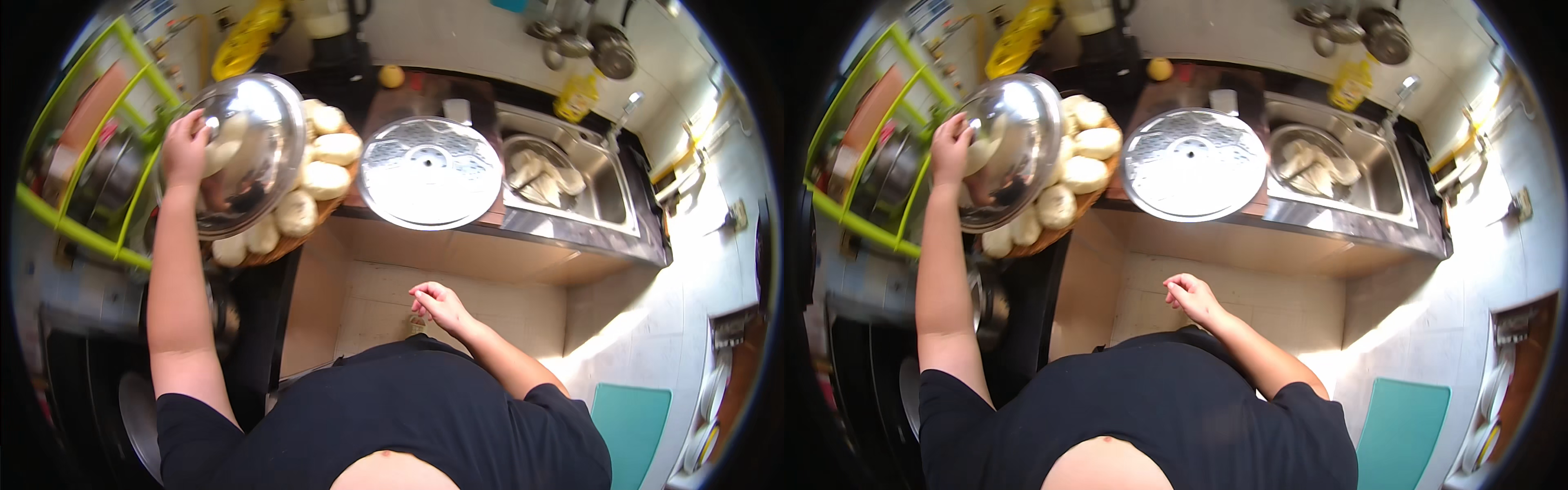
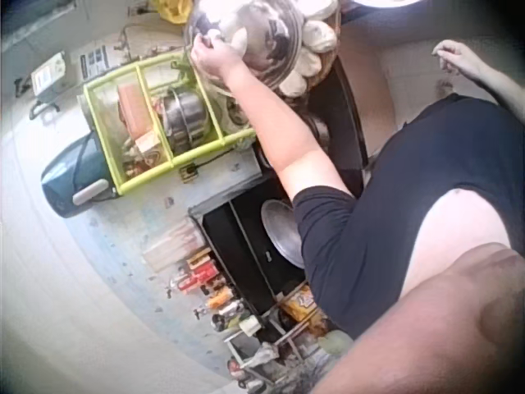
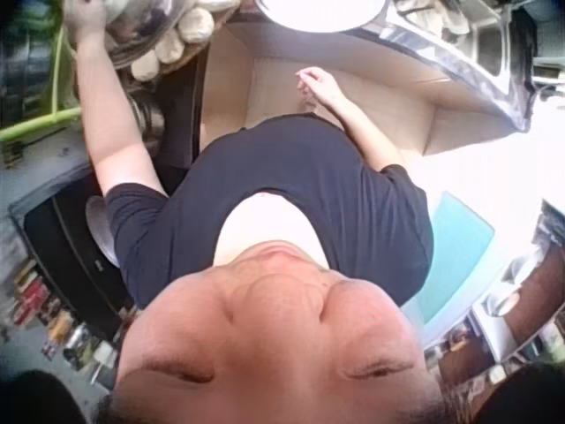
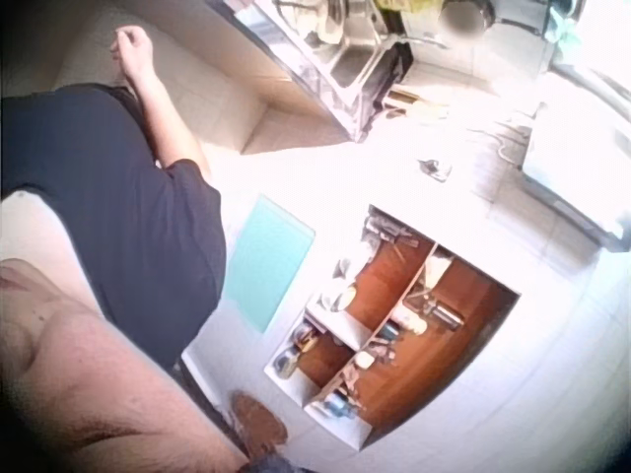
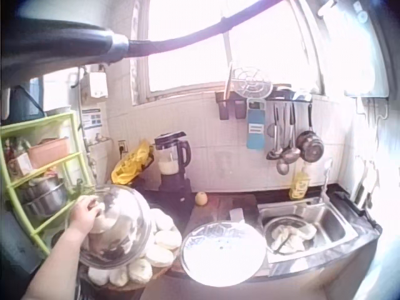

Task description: The person prepares a steaming setup by placing a steamer insert into a pot and covering it with a lid. They then unwrap a piece of meat from a plastic bag and place it into the steamer. Finally, they transfer a bowl of green leafy vegetables to a plate and rinse it under running water.

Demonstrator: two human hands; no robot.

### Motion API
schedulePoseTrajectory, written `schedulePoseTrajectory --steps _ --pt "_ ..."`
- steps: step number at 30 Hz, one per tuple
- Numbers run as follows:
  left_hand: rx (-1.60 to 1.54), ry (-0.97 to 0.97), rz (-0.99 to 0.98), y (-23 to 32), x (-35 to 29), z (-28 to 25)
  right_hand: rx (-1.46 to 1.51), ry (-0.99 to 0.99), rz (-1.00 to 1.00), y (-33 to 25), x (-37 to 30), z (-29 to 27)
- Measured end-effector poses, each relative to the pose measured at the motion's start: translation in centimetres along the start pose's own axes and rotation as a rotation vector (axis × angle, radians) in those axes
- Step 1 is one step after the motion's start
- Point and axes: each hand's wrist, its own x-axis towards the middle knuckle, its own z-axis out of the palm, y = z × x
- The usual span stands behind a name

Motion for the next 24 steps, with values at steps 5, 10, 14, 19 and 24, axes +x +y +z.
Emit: schedulePoseTrajectory --steps 5,10,14,19,24 --pt "0.011 -0.165 -0.221 -4.8 1.8 6.8 0.034 0.1 0.044 -1.7 0.5 -6.7" --pt "0.164 -0.246 -0.129 0.6 1.4 8.2 0.086 0.168 0.109 -2.0 1.5 -10.4" --pt "0.338 -0.161 -0.06 3.1 0.2 6.7 0.039 0.099 0.1 -1.7 2.4 -10.7" --pt "0.101 0.02 0.019 9.6 -3.5 4.3 0.077 0.042 0.101 -2.0 2.1 -10.0" --pt "-0.387 -0.156 0.157 20.5 -13.5 2.6 -0.008 0.074 0.066 -1.4 -1.3 -11.3"
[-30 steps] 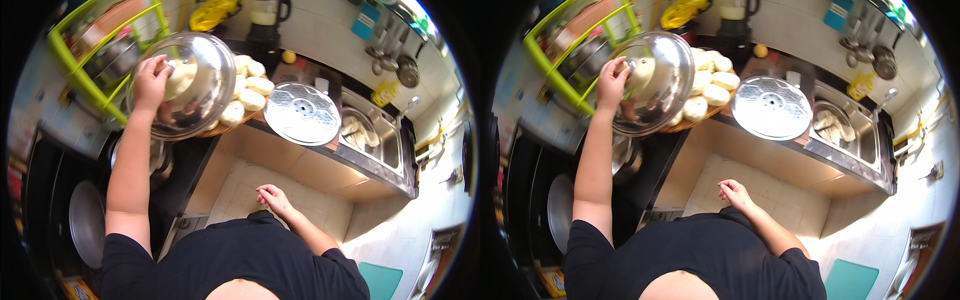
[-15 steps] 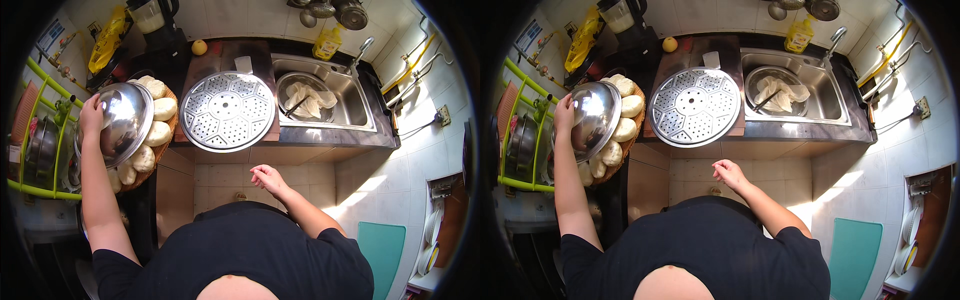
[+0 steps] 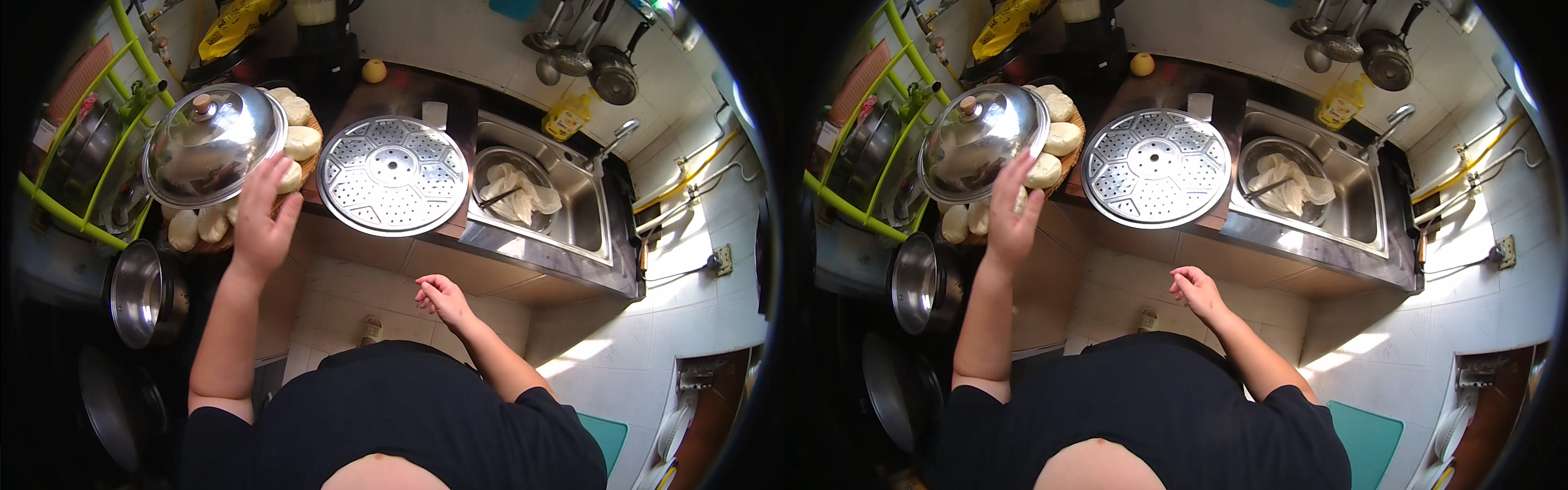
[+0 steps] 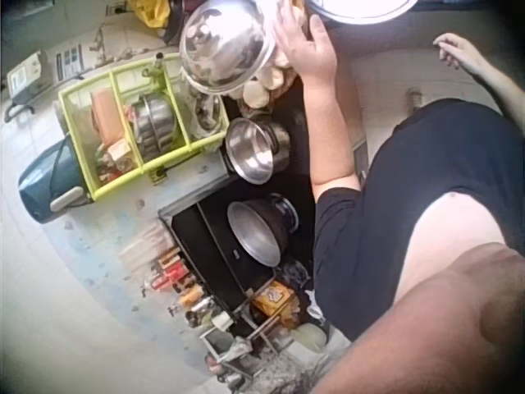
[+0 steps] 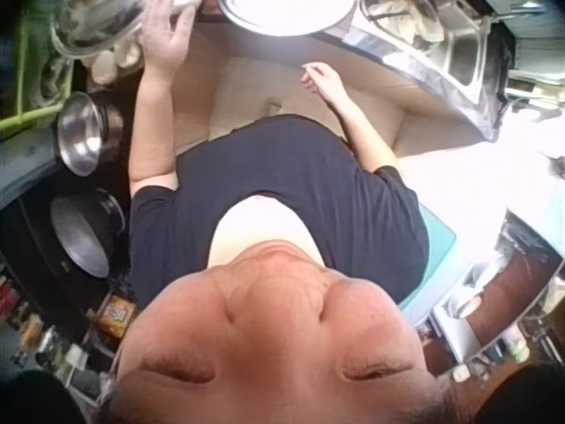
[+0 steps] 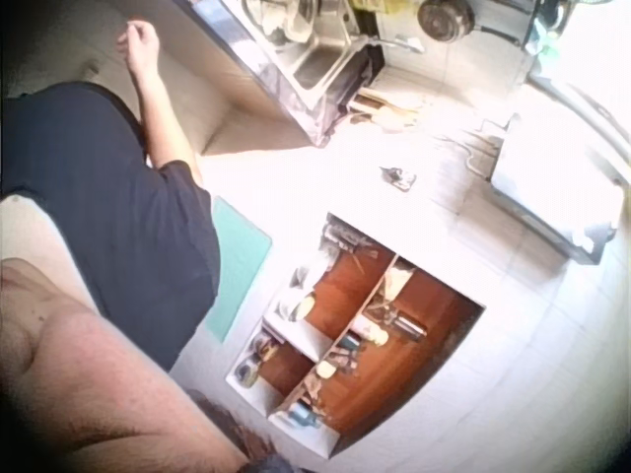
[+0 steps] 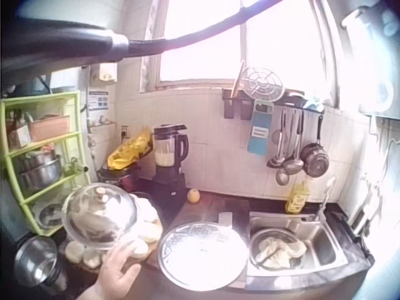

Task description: The person prepares a steaming setup by placing a steamer insert into a pot and covering it with a lid. They then unwrap a piece of meat from a plastic bag and place it into the steamer. Finally, they transfer a bowl of green leafy vegetables to a plate and rinse it under running water.

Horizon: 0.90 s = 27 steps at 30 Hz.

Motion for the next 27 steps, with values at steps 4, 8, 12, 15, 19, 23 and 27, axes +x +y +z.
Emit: schedulePoseTrajectory --steps 4,8,12,15,19,23,27 --pt "-0.32 -0.182 -0.279 3.9 -9.7 3.4 -0.198 0.082 -0.007 -0.5 -4.1 -2.0" --pt "-0.645 -0.199 -0.62 6.3 -17.7 6.5 -0.252 0.165 -0.044 1.2 -5.4 -6.4" --pt "-0.822 -0.274 -0.756 9.6 -18.9 8.2 -0.295 0.148 -0.137 0.4 -5.0 -8.3" --pt "-0.853 -0.353 -0.747 11.3 -16.4 11.1 -0.368 0.182 -0.301 0.2 -2.8 -12.6" --pt "-0.981 -0.45 -0.747 14.6 -9.8 19.0 -0.502 0.445 -0.435 -0.3 1.7 -25.6" --pt "-1.287 -0.557 -0.91 20.7 -1.5 30.4 -0.425 0.664 -0.465 -3.5 5.7 -39.9" --pt "-1.459 -0.639 -0.83 25.2 6.4 43.5 -0.58 0.75 -0.415 -10.7 7.1 -51.0"
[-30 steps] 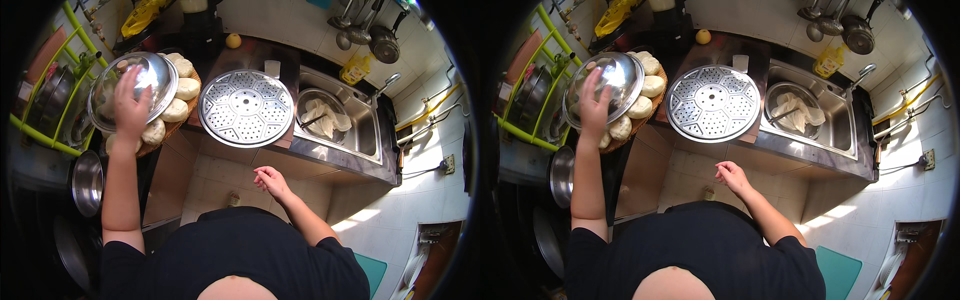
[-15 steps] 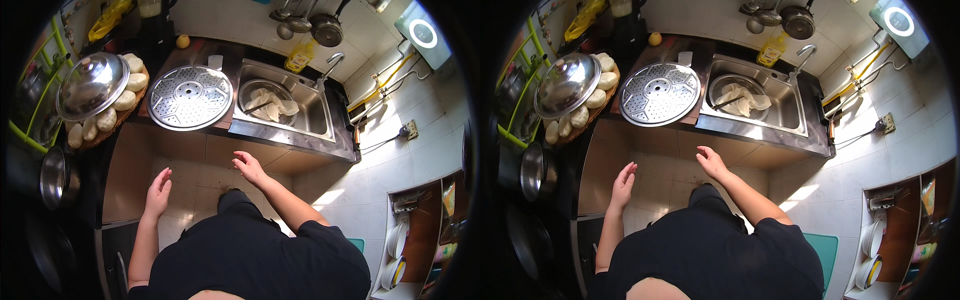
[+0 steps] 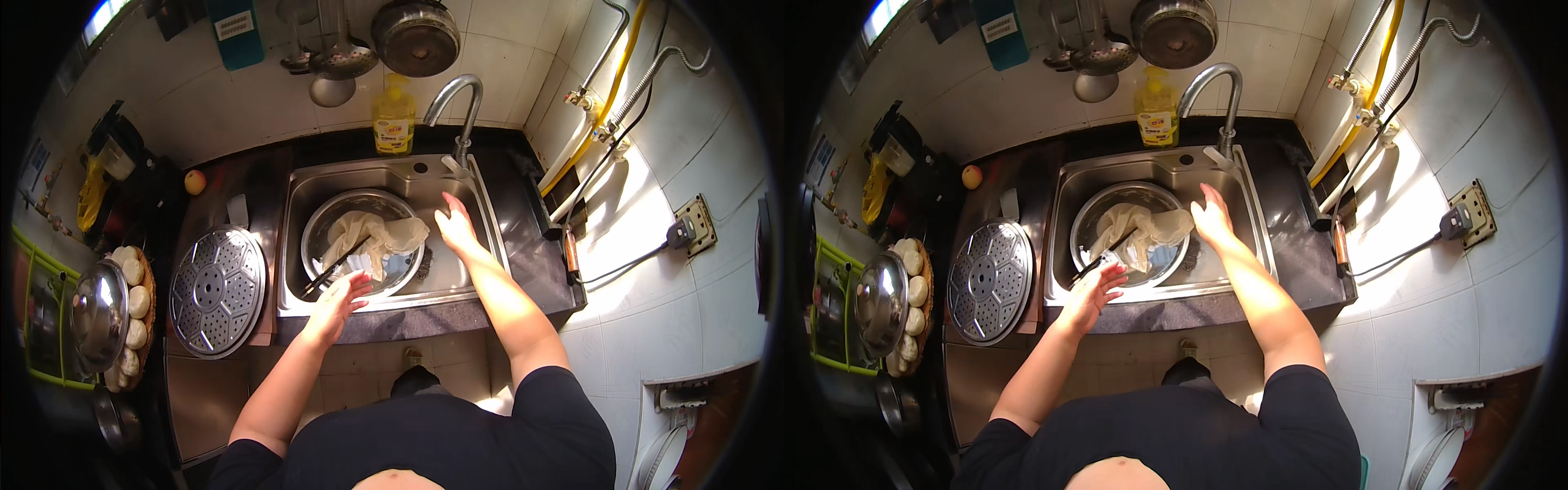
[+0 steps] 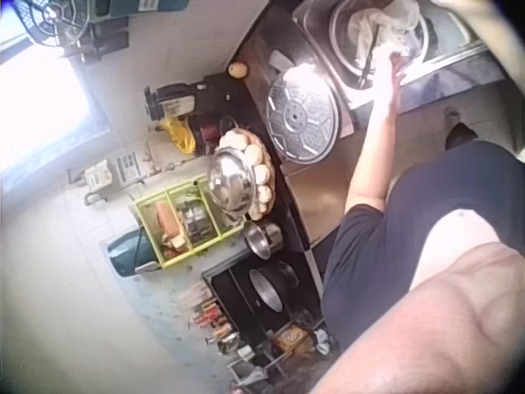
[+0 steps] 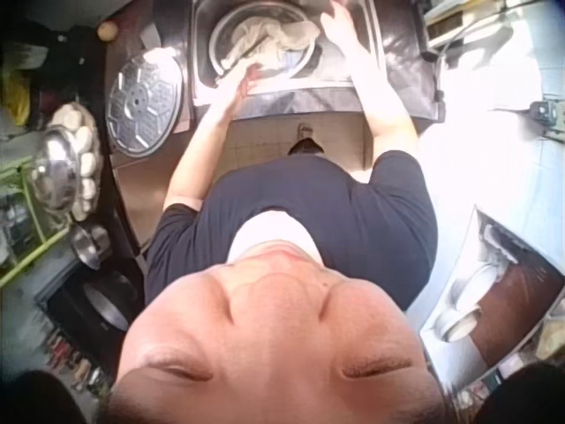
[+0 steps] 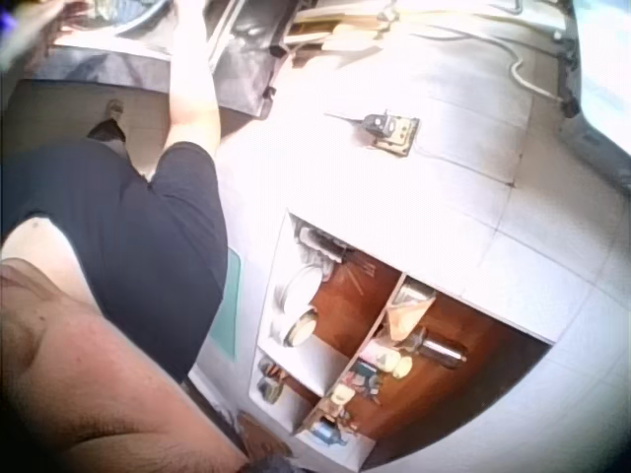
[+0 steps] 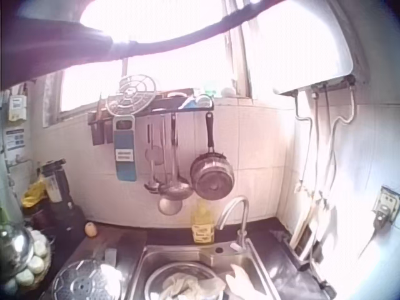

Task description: The person prepares a steaming setup by placing a steamer insert into a pot and covering it with a lid. They then unwrap a piece of meat from a plastic bag and place it into the steamer. Finally, they transfer a bowl of green leafy vegetables to a plate and rinse it under running water.

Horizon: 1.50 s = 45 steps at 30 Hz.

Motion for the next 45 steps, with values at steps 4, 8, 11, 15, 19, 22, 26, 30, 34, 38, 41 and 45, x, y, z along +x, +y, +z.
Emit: schedulePoseTrajectory --steps 4,8,11,15,19,22,26,30,34,38,41,45 --pt "-0.208 0.002 -0.083 0.0 10.6 5.4 -0.158 0.113 -0.139 4.0 9.8 -1.7" --pt "-0.237 0.075 -0.115 -0.6 16.6 6.8 -0.198 0.04 -0.229 5.2 12.0 -1.3" --pt "-0.196 0.182 -0.074 0.1 20.3 6.6 -0.201 0.081 -0.111 3.3 9.2 -0.1" --pt "-0.26 0.244 0.043 -0.9 25.0 6.8 0.426 -0.12 0.027 0.2 5.8 3.2" --pt "-0.259 0.467 0.016 -0.6 25.1 9.5 1.174 -0.29 0.482 -2.3 7.4 5.4" --pt "0.148 0.32 0.062 -1.2 24.1 10.6 1.255 -0.182 0.539 -1.4 9.3 6.2" --pt "-0.018 0.333 0.066 -2.6 27.1 7.0 1.127 -0.277 0.559 -1.3 6.4 9.1" --pt "-0.054 0.328 0.048 -0.5 26.0 7.2 1.143 -0.27 0.614 -3.6 9.1 6.6" --pt "-0.353 0.351 0.006 -0.2 25.6 8.6 1.088 -0.281 0.497 -3.0 9.4 6.2" --pt "-0.44 0.464 -0.054 -2.8 27.5 4.1 0.894 -0.325 0.522 -4.9 6.0 6.6" --pt "-0.363 0.278 -0.118 -2.5 27.3 3.5 0.876 -0.244 0.344 1.5 7.1 6.1" --pt "-0.302 0.323 -0.172 -1.9 26.9 4.4 0.604 0.056 0.424 5.6 11.6 2.2"
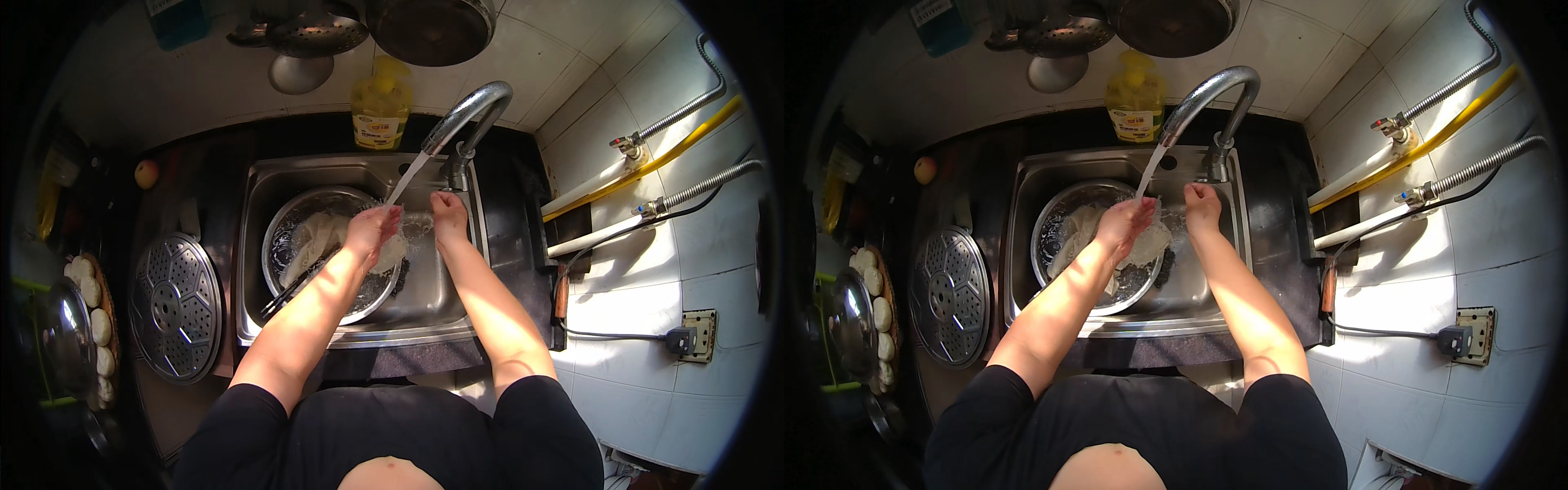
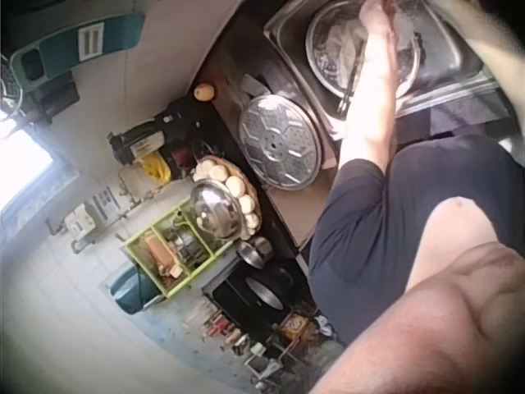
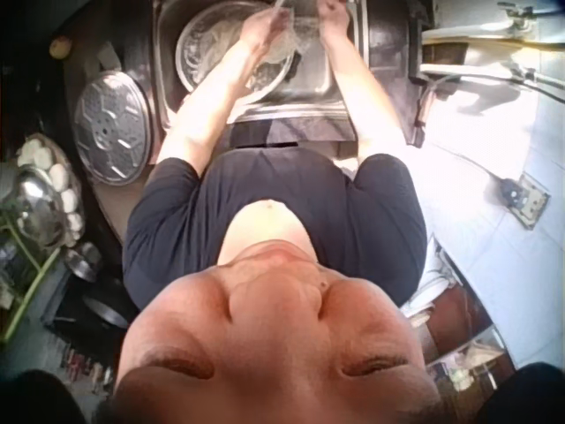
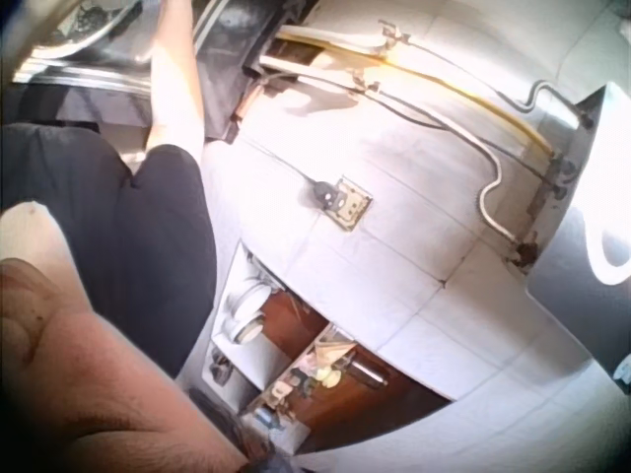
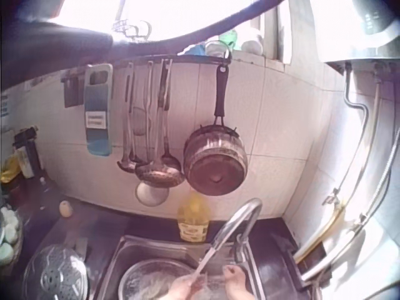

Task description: The person prepares a steaming setup by placing a steamer insert into a pot and covering it with a lid. They then unwrap a piece of meat from a plastic bag and place it into the steamer. Finally, they transfer a bowl of green leafy vegetables to a plate and rinse it under running water.

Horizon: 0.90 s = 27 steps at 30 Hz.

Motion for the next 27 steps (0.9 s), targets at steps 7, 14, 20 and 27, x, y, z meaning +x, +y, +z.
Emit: schedulePoseTrajectory --steps 7,14,20,27 --pt "0.185 0.065 0.002 -1.2 -0.1 -3.7 -0.412 -0.047 -0.535 -0.2 1.3 -1.0" --pt "1.093 -0.059 0.268 -4.2 -1.7 -6.5 -0.829 -0.296 0.011 3.5 -8.1 -1.2" --pt "1.639 -0.257 0.638 -6.1 -4.9 -4.5 -0.746 -0.14 -0.352 5.6 -14.7 -4.3" --pt "2.029 -0.208 0.512 -8.7 -7.2 -0.6 -1.061 0.16 -0.297 3.2 -24.4 -11.6"
